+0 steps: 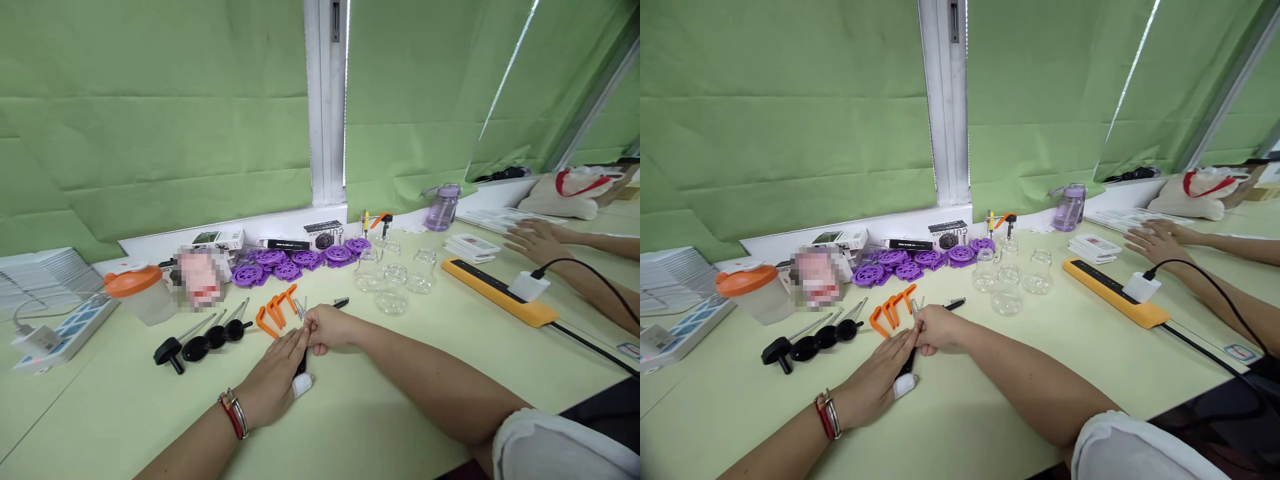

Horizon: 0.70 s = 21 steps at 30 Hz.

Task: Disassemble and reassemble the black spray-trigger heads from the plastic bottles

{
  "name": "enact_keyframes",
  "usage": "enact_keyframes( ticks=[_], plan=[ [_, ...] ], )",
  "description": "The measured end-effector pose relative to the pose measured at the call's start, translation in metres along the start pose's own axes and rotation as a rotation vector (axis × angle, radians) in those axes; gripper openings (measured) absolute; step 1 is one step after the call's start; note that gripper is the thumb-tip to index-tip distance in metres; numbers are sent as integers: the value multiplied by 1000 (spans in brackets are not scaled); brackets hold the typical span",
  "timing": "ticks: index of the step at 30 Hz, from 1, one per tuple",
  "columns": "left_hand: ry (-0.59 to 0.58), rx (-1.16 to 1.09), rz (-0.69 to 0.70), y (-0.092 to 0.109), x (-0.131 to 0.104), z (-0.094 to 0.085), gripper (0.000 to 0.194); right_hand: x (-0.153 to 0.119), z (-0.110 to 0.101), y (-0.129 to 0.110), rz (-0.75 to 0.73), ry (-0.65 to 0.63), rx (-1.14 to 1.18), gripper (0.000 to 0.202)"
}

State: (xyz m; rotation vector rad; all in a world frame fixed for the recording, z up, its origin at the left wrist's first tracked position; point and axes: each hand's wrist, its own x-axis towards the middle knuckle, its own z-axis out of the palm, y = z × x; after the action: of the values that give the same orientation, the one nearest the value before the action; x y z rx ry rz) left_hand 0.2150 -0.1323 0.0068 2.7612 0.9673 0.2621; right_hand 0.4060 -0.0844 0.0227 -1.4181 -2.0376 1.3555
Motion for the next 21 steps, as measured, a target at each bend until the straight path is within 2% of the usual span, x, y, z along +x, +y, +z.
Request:
enact_keyframes(
  ticks=[2,4,8,13,21],
  plan=[
    [-29,31,-3,0,0,0,62,-2,-22,0,0,169,-283,15],
    [-50,49,-15,0,-1,-1,59,-5,-44,5,-7,276,-384,16],
    [-43,63,-27,0,-1,-2,56,-5,-72,22,24,306,-469,24],
    [-26,58,4,0,-2,-1,55,4,-72,36,51,293,-502,27],
    [-77,116,25,3,-4,-6,63,3,-70,36,58,230,-400,22]
  ],
)
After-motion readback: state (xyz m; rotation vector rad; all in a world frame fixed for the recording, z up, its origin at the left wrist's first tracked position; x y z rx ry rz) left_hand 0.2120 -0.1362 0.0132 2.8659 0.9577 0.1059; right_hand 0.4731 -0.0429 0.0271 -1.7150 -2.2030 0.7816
